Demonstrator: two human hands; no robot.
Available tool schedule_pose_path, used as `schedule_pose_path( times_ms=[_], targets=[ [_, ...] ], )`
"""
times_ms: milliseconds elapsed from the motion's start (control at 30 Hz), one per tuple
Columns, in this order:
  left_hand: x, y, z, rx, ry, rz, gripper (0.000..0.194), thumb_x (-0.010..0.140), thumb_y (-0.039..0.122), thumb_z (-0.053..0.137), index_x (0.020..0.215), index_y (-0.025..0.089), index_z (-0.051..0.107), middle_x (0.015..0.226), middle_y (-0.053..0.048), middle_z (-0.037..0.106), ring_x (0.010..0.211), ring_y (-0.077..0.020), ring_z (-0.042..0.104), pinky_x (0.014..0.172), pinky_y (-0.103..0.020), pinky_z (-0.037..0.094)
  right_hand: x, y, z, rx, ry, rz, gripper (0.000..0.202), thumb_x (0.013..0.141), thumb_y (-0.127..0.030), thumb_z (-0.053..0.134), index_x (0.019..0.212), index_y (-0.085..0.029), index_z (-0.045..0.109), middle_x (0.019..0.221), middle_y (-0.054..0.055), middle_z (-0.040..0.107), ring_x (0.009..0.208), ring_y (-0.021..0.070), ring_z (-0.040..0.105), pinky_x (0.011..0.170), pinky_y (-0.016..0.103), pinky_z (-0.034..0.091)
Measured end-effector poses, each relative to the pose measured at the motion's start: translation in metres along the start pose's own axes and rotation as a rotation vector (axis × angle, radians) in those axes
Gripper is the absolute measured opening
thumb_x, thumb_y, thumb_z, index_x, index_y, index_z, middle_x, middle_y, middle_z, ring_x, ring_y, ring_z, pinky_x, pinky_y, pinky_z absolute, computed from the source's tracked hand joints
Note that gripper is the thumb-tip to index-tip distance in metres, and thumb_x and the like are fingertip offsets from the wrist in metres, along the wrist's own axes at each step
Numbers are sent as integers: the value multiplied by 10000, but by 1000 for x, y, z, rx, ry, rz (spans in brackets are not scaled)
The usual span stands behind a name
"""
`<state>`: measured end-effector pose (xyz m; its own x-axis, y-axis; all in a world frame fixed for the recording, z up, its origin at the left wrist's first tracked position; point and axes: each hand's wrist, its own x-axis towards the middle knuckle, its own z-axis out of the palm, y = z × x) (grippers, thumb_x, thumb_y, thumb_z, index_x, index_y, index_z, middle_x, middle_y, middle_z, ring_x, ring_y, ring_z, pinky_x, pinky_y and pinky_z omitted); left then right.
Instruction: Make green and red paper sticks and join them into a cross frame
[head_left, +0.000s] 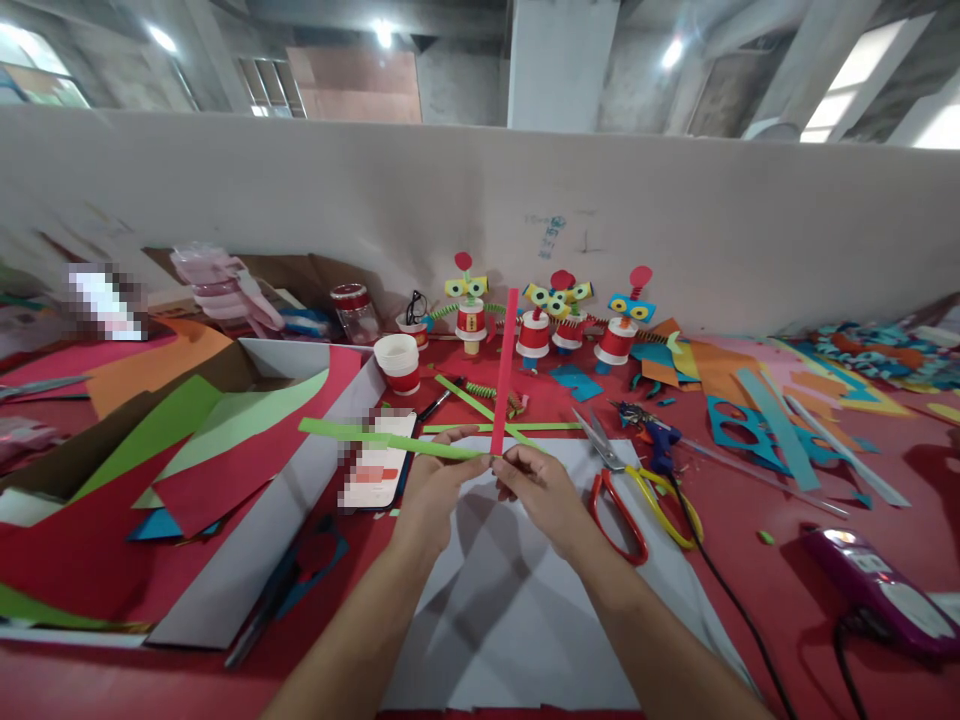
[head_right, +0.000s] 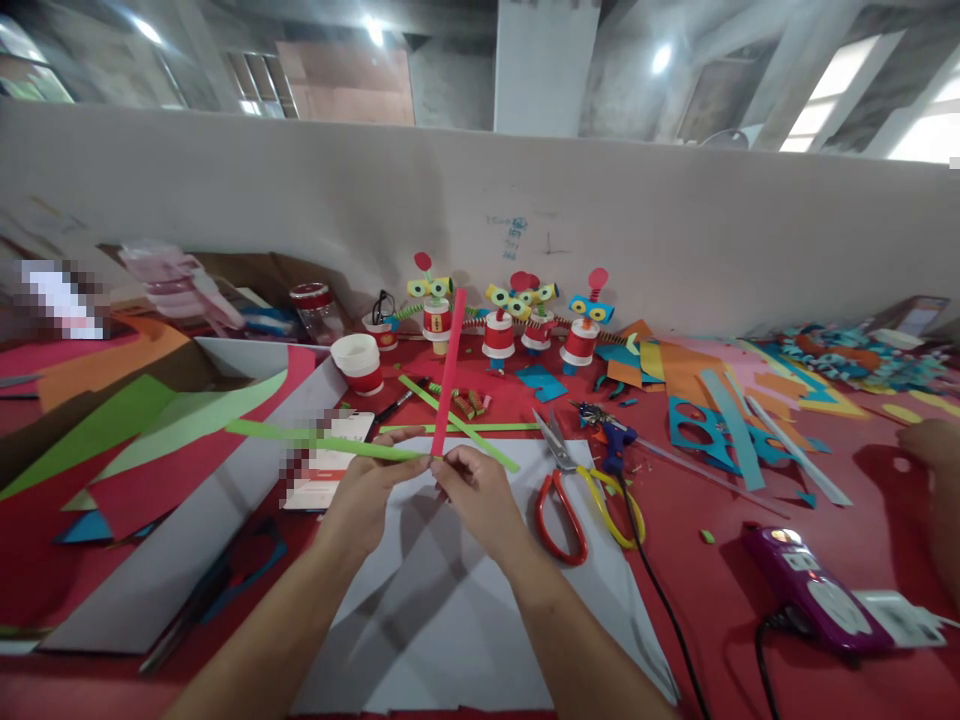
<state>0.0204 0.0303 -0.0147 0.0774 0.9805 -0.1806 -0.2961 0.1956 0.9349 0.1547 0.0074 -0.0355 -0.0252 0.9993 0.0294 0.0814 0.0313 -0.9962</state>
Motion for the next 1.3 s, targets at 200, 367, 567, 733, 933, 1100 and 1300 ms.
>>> schedule_pose_path(
  times_ms=[200,367,567,733,933,1100,1300],
  targets=[
    [-1,-2,0,-50,-108,-58,244,594,290,789,760,176,652,690,31,622,659,-96,527,615,-220,378,0,-6,-1,-32,31,-106,288,835,-471,580,696,-220,551,630,-37,509,617,134,473,609,272,372],
    [-2,-1,1,-89,-155,-86,319,595,384,816,668,167,593,591,43,549,557,-74,468,538,-205,335,0,-8,0,71,3,-56,278,802,-460,623,672,-221,565,632,-33,535,626,140,500,634,278,393],
    [-2,3,3,-25,-204,-99,351,582,421,808,551,147,590,532,26,517,474,-62,419,462,-215,277,-1,-7,0,119,51,-39,286,788,-457,648,655,-219,563,616,-34,522,610,136,488,627,279,395],
    [-2,3,2,-8,-182,-42,301,594,389,782,533,152,606,463,23,501,438,-69,411,438,-220,257,-2,-11,0,130,-41,-26,321,808,-525,614,713,-222,570,661,-19,553,625,141,511,626,284,417],
    [-1,4,2,21,-182,-38,269,598,367,758,531,146,621,478,-4,558,428,-85,469,415,-219,286,-2,-13,-3,66,-53,-66,311,814,-518,607,719,-223,584,701,-14,580,646,141,515,632,284,421],
    [-2,5,2,34,-206,-44,263,608,373,757,579,136,648,503,-24,593,464,-114,531,442,-225,358,0,-11,-5,73,-61,-50,315,829,-496,594,683,-217,580,655,-14,557,641,145,507,630,286,404],
    [-3,4,2,-67,-184,-101,242,601,336,787,618,150,634,544,8,597,490,-101,553,482,-219,398,0,-9,-3,84,7,-63,301,803,-473,620,649,-220,566,613,-34,512,605,135,478,611,279,385]
  ],
)
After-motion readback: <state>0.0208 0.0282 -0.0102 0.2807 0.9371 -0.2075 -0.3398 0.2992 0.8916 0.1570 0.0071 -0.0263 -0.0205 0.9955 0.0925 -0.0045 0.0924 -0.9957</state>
